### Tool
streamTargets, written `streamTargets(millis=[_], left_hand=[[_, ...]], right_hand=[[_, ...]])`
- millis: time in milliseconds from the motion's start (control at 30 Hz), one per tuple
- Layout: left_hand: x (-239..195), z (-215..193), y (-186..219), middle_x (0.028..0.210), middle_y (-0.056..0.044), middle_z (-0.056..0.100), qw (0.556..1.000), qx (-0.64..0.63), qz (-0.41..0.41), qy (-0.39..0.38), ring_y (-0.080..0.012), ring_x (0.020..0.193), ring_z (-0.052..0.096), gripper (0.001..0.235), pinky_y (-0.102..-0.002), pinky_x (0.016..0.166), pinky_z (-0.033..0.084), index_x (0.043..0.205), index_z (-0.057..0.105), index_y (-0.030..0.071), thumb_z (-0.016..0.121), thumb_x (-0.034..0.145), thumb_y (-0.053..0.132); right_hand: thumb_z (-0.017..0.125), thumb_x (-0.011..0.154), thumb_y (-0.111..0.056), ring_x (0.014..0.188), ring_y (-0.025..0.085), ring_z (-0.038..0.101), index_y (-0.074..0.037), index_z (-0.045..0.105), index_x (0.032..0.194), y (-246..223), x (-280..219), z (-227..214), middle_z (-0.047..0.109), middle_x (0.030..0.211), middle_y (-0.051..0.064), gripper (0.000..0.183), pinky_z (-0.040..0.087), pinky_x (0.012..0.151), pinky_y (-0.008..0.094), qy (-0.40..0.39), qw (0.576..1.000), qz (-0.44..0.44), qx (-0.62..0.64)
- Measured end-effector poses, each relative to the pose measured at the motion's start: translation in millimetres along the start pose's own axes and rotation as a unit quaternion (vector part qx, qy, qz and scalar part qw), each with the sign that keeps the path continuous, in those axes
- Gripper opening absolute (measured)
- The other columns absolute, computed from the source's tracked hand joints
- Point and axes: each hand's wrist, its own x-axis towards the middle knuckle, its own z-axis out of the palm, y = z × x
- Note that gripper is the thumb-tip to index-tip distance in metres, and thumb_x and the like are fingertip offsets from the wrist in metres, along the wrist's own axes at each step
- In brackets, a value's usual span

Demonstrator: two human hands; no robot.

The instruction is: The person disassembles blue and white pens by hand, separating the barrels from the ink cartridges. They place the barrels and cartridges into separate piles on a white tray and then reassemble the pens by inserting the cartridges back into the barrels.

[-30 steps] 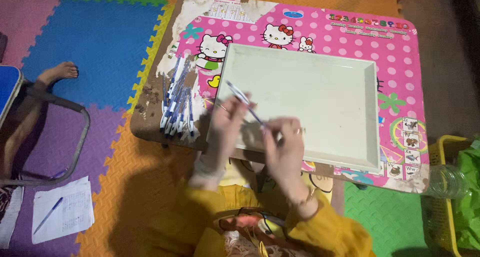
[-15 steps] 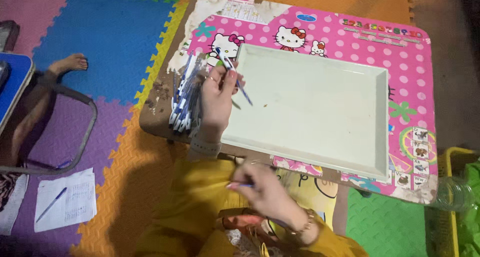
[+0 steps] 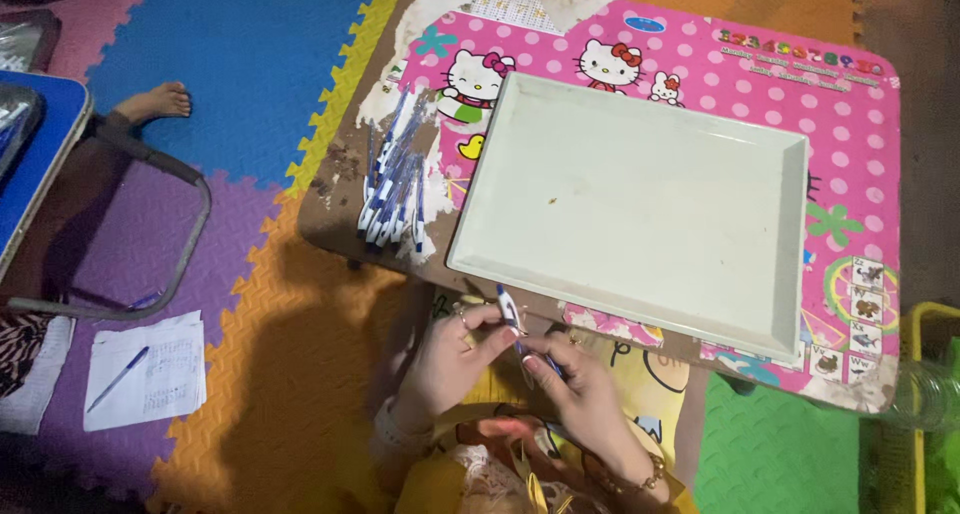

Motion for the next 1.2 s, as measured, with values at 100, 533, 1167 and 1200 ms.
streamTargets(millis=[100, 533, 1167, 1200], left_hand=[[1, 7, -17, 0.107, 0.005, 0.084, 0.999, 0.015, -0.023, 0.028, -0.0076, 0.098, 0.074, 0.029, -0.023, 0.087, 0.054, 0.114, 0.08, 0.015, 0.069, 0.097, 0.035], [17, 18, -49, 0.101, 0.002, 0.08, 0.999, -0.008, 0.039, 0.036, -0.0097, 0.093, 0.071, 0.026, -0.025, 0.086, 0.052, 0.115, 0.077, 0.014, 0.068, 0.099, 0.032], [13, 14, -44, 0.105, 0.001, 0.082, 0.999, -0.034, 0.039, 0.013, -0.0123, 0.1, 0.074, 0.026, -0.026, 0.09, 0.053, 0.115, 0.076, 0.012, 0.065, 0.1, 0.03], [13, 14, -44, 0.105, 0.001, 0.082, 0.998, -0.034, 0.04, 0.013, -0.0123, 0.1, 0.074, 0.026, -0.026, 0.09, 0.053, 0.115, 0.076, 0.012, 0.065, 0.1, 0.03]], right_hand=[[0.07, 0.098, -0.022, 0.079, 0.015, 0.069, -0.015, 0.08, 0.122, 15, -6, 8, 0.076, 0.089, 0.001, 0.027, 0.054, 0.07, 0.029, 0.03, 0.999, -0.016, 0.031], [0.075, 0.094, -0.018, 0.088, 0.011, 0.069, -0.012, 0.083, 0.114, 12, -1, 9, 0.078, 0.095, -0.001, 0.022, 0.051, 0.082, 0.026, 0.05, 0.996, 0.02, 0.072], [0.073, 0.096, -0.021, 0.087, 0.012, 0.069, -0.013, 0.082, 0.112, 15, 0, 14, 0.079, 0.095, -0.001, 0.02, 0.052, 0.078, 0.026, 0.04, 0.996, 0.033, 0.068], [0.073, 0.096, -0.021, 0.087, 0.012, 0.069, -0.013, 0.082, 0.112, 15, 1, 14, 0.079, 0.095, -0.001, 0.02, 0.052, 0.078, 0.026, 0.041, 0.996, 0.032, 0.067]])
